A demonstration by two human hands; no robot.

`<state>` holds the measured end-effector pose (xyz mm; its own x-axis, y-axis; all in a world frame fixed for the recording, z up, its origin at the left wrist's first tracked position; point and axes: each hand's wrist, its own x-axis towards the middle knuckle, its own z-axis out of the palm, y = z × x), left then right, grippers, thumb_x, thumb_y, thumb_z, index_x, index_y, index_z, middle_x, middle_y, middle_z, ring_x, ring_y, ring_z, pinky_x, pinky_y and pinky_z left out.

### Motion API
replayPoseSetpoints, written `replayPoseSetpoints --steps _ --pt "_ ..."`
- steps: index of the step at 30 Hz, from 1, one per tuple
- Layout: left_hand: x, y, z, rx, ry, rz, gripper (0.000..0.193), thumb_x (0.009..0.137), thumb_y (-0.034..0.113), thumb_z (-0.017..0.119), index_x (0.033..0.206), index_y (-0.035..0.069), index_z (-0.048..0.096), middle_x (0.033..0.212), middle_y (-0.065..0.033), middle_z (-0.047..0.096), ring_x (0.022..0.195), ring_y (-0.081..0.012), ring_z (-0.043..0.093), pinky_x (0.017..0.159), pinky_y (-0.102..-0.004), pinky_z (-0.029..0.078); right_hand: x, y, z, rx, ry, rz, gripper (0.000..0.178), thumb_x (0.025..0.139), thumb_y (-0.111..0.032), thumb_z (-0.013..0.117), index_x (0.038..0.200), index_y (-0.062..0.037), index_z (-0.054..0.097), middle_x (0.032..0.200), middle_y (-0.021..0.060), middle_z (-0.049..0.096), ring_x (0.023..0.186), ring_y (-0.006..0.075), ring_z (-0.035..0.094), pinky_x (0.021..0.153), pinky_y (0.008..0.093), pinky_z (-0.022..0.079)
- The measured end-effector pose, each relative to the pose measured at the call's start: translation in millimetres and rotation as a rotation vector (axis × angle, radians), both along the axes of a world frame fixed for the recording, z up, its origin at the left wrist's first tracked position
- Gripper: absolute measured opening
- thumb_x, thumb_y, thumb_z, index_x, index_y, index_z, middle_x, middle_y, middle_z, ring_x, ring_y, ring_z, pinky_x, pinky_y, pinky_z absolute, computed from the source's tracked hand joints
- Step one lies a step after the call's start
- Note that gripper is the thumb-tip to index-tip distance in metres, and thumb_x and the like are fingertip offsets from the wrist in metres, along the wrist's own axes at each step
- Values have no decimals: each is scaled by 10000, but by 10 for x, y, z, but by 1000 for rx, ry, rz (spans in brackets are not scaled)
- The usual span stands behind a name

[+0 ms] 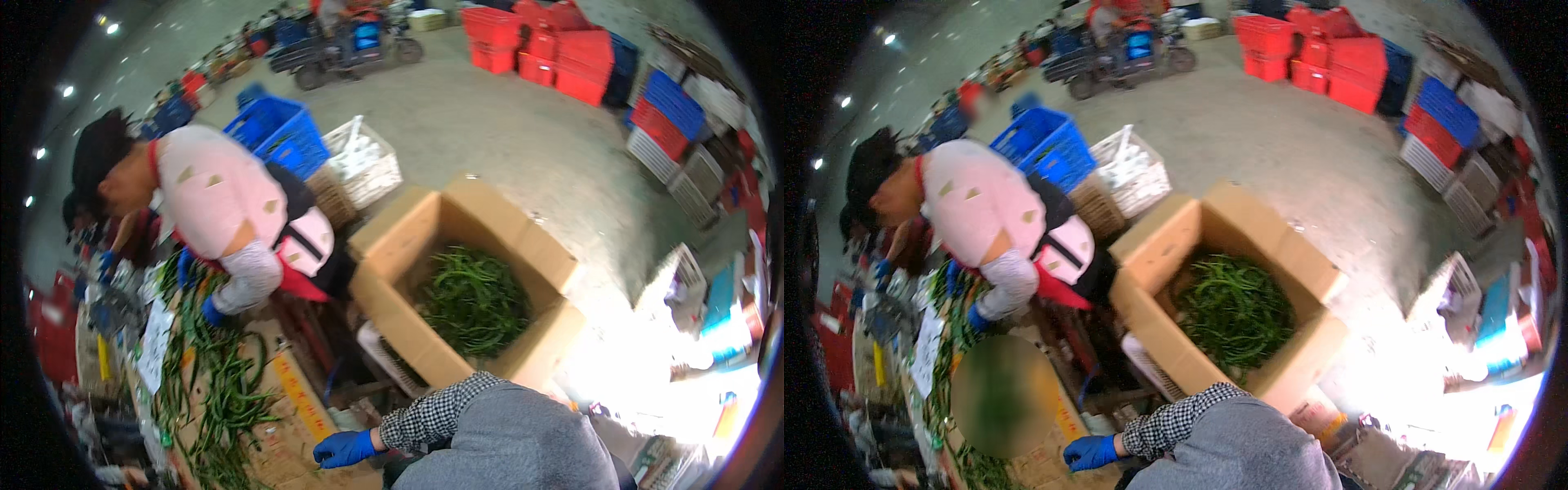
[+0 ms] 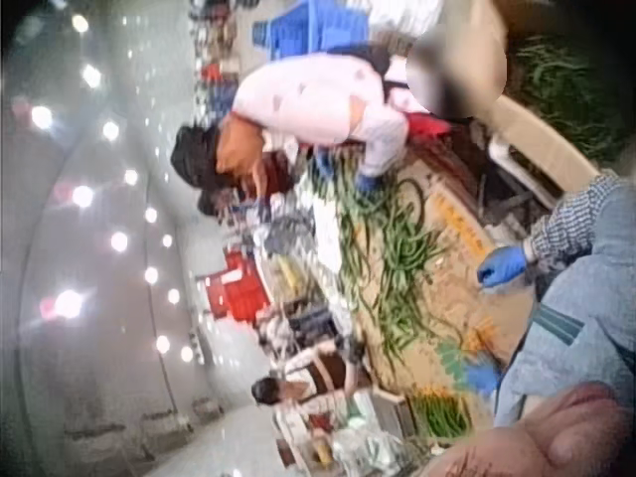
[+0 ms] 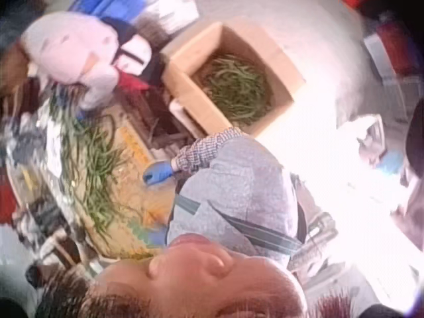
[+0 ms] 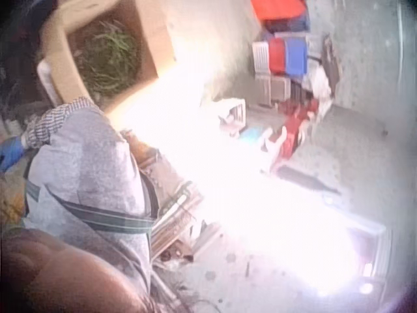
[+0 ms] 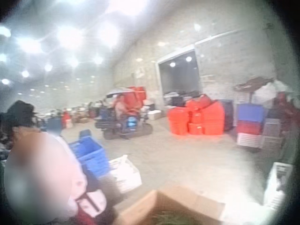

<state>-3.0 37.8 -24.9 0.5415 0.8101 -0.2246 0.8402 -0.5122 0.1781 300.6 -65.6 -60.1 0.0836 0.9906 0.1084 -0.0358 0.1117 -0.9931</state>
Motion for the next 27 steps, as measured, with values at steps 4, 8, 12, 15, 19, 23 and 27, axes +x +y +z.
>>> replayPoseSetpoints --steps 4,8,12,15,19,23,27 --pt "311 29 89 449 325 -753 514 872 315 524 1236 -37 434 1221 -253 468 1142 -354 439 976 -435 347 98 -1178 -23 -124 -63 -278 340 813 -305 538 980 -12 581 963 179 604 876 284 569 772 371 440" --pt "1490 -1354 191 -129 -459 -511 458 876 249 532 1225 -35 447 1223 -240 470 1151 -340 434 971 -407 359 -26 -2674 -192 -349 -50 -553 331 818 -306 522 995 -36 591 970 184 605 893 293 575 772 394 445" --pt "1981 -2107 -303 -609 -644 -602 424 886 214 530 1208 -52 453 1168 -217 507 1076 -276 481 895 -352 408 -131 -3888 -109 -529 -181 -732 356 819 -342 512 998 -46 594 972 184 604 908 311 575 780 402 446" --pt "2166 -3175 336 -361 -339 -624 463 881 273 540 1206 -45 454 1175 -227 493 1079 -272 468 879 -330 416 -84 -4578 -132 -616 -243 -824 369 866 -373 476 1053 -71 576 999 168 607 936 321 574 812 399 448" --pt "2537 -3762 -586 -536 -525 -810 438 872 221 577 1217 -16 448 1164 -187 507 1096 -237 458 903 -329 406 101 -5661 -158 -601 -294 -950 366 876 -352 467 1096 -72 553 1049 172 590 979 335 553 835 398 443" --pt "3449 -5045 -798 -715 -587 -949 413 864 168 592 1214 0 451 1127 -166 528 1045 -245 494 903 -341 410 355 -7186 -318 -533 -208 -1047 343 890 -317 480 1043 -21 558 1054 165 582 990 310 543 845 376 431" --pt "4405 -7041 -371 -549 -549 -1202 391 872 231 571 1156 -27 499 1086 -193 537 968 -277 532 875 -364 425 703 -9207 -696 -682 -312 -1283 353 891 -318 487 1068 -23 562 1079 176 579 1009 305 544 879 361 425"
